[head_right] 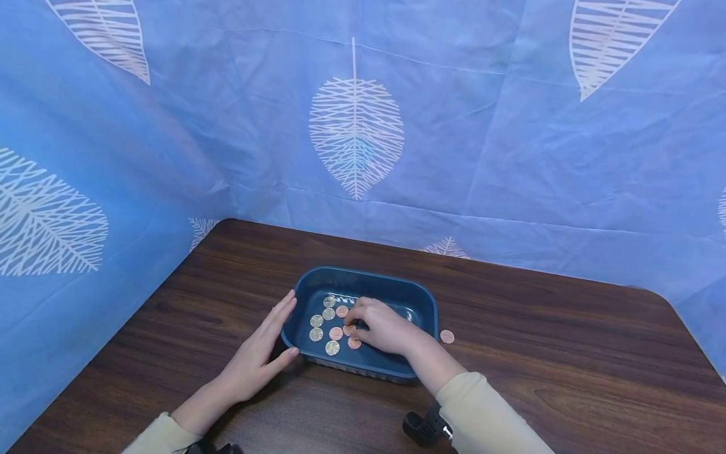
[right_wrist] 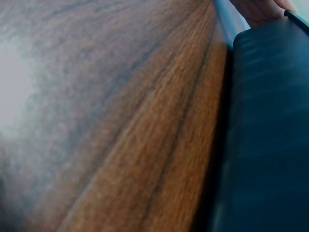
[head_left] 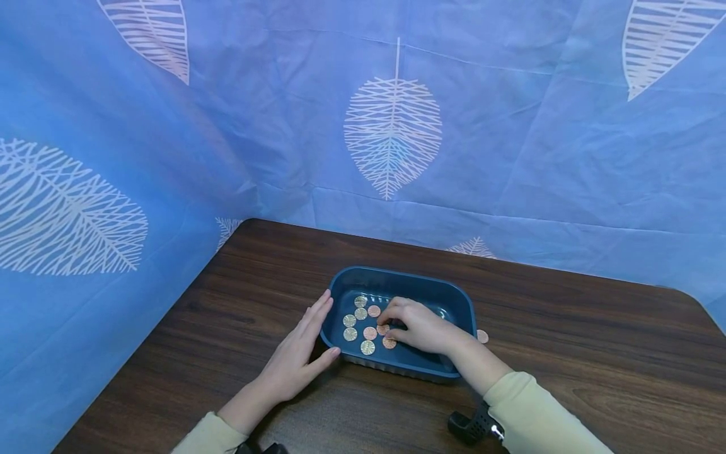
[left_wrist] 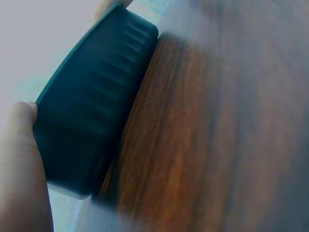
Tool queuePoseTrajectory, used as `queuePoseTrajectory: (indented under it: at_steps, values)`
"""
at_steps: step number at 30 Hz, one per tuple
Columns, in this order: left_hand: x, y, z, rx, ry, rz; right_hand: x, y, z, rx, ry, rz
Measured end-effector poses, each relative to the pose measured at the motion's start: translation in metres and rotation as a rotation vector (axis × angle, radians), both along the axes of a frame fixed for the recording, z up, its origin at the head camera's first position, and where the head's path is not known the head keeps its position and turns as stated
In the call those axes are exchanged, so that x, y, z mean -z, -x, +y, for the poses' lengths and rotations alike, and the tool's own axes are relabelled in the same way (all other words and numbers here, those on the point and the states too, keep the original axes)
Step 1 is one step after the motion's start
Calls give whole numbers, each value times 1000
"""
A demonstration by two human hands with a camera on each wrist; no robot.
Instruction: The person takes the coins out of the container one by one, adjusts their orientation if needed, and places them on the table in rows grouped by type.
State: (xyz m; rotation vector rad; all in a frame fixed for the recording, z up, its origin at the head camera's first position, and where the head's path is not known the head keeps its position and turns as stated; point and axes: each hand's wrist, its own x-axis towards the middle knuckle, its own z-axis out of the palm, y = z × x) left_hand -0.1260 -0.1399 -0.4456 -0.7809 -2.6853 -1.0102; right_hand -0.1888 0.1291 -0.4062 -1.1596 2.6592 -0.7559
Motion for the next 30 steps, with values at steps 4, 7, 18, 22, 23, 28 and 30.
queuePoseTrajectory:
  at_steps: [4,7,18,22,23,28,30]
  values:
    - [0,-1,0,-3,-4,-5,1,1,0,-9,-5,-8]
    - [0,-1,1,-7,-9,-2,1,2,-1,4,-21,-17]
    - [-1,0,2,-10,-10,-8,-4,4,-2,41,-15,-220]
    - [-2,0,2,-10,-10,-7,-5,4,-2,44,-18,-264]
    - [-2,0,2,-10,-9,-8,-6,4,-2,43,-18,-268]
    - [-1,-1,2,-10,-7,-8,-6,4,-2,55,0,-282]
    - [-1,-1,2,-10,-5,-7,-5,3,-2,55,17,-286]
